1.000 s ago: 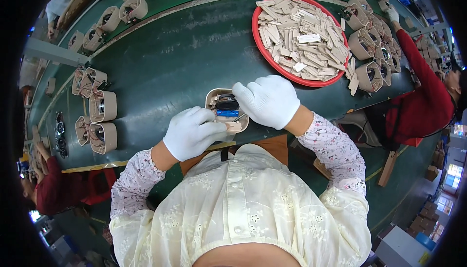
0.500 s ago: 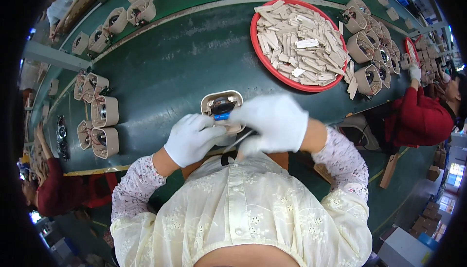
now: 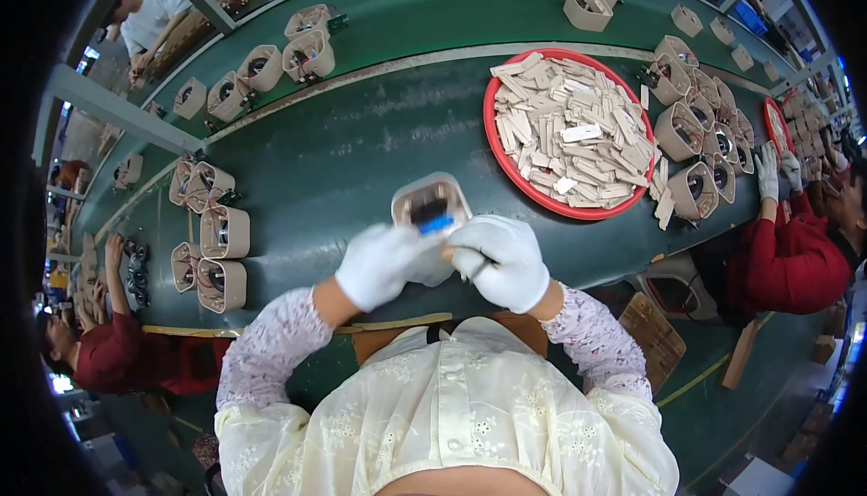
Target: The person assembles components into a small plastic housing by hand, inserting a circuit board, plastic shims, and a wiring harness, then securing them with small screws using a precision screwdriver.
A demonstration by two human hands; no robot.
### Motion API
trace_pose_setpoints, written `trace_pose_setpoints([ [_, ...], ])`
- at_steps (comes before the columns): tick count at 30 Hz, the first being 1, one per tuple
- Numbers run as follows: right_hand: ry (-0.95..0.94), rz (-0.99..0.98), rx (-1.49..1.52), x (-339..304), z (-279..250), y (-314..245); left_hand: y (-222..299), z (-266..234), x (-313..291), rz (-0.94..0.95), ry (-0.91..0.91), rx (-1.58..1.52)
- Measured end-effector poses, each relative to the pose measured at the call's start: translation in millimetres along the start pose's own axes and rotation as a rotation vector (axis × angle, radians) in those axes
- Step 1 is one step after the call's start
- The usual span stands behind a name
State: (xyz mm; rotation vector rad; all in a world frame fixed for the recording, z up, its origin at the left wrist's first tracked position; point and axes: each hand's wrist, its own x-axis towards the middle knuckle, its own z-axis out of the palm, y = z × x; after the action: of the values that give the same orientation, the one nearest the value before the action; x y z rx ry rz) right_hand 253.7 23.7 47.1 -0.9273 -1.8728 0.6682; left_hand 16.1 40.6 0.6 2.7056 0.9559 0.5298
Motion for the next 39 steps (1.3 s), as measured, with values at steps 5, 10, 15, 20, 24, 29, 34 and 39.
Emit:
trace_pose_setpoints([
  [5,-0.036,0.21,-0.12,-17,32,42,-71,1,115,-0.097,0.386,0.006],
  [10,-0.02,0.263,-0.096,-23,26,45,-96,15,125,-0.149,0.458,-0.052],
  [15,-0.027,0.251,-0.139,-22,29,49,-212,-2,89,-0.412,0.807,0.247],
  [20,-0.107,0.209,-0.192,-19,34,55,-313,-50,64,-0.77,0.718,0.416],
  [24,-0.119,0.206,-0.193,-17,34,52,-342,-77,69,-0.86,0.55,0.406],
  [29,-0.09,0.221,-0.151,-17,36,51,-294,-80,45,-0.837,0.729,0.359],
  [34,0.054,0.537,0.188,-20,28,45,-138,-44,3,-0.4,0.472,0.187],
  [39,0.23,0.505,0.375,0,38,12,8,-25,-29,-0.193,0.202,-0.082],
])
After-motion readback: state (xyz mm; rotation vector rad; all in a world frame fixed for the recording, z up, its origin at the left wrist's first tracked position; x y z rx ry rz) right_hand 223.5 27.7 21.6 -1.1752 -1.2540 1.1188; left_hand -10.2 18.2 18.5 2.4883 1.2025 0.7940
